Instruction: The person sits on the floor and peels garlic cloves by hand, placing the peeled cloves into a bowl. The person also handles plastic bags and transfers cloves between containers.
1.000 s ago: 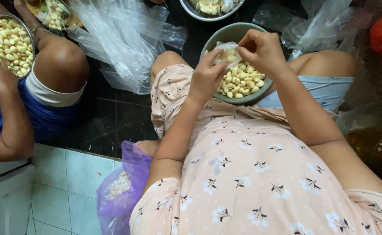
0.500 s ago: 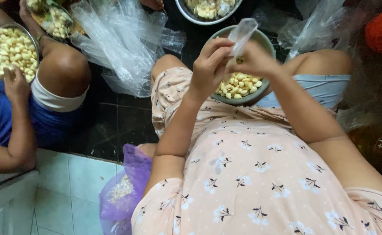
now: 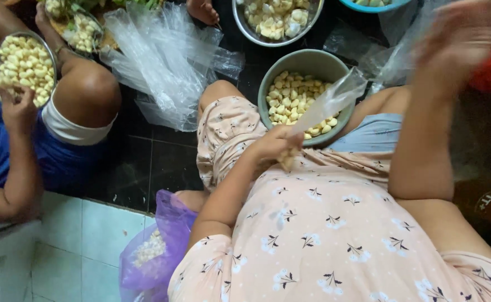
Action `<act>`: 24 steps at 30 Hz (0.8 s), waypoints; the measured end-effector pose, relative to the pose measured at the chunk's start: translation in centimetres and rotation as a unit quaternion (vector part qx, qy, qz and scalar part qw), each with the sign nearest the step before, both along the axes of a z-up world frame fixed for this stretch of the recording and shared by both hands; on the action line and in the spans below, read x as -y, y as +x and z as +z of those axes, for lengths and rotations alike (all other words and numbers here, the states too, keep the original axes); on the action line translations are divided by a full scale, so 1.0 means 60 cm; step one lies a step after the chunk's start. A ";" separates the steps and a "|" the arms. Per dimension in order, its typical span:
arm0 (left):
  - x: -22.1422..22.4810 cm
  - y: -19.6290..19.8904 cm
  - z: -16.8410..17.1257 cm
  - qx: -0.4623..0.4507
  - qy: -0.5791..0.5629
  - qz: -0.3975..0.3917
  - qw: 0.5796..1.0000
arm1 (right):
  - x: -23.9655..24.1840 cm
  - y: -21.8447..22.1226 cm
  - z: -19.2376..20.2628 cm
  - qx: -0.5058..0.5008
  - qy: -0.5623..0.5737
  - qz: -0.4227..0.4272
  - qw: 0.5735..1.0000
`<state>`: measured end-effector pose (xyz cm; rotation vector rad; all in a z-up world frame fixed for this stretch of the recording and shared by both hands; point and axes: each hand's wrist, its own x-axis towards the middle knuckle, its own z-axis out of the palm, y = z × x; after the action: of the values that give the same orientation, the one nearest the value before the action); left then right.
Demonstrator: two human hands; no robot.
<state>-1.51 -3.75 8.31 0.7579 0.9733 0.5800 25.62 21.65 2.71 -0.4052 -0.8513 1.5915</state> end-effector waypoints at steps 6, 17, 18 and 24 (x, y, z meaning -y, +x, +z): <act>-0.009 0.004 -0.051 -0.302 -0.048 -0.064 0.950 | 0.053 -0.104 0.027 -0.023 0.402 0.239 0.883; 0.009 -0.046 -0.159 -0.464 0.290 0.195 0.814 | 0.215 -0.167 0.091 0.636 0.202 0.386 0.637; 0.008 -0.037 -0.182 -0.463 0.290 0.195 0.814 | 0.234 -0.174 0.071 0.637 0.202 0.386 0.637; -0.008 0.029 -0.140 -0.023 -0.126 0.355 0.926 | 0.316 -0.174 -0.013 0.718 0.383 0.287 0.505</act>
<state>0.21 -3.29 -0.09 0.1649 1.3427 1.0391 15.17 2.69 1.91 -0.8198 -3.1075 0.8457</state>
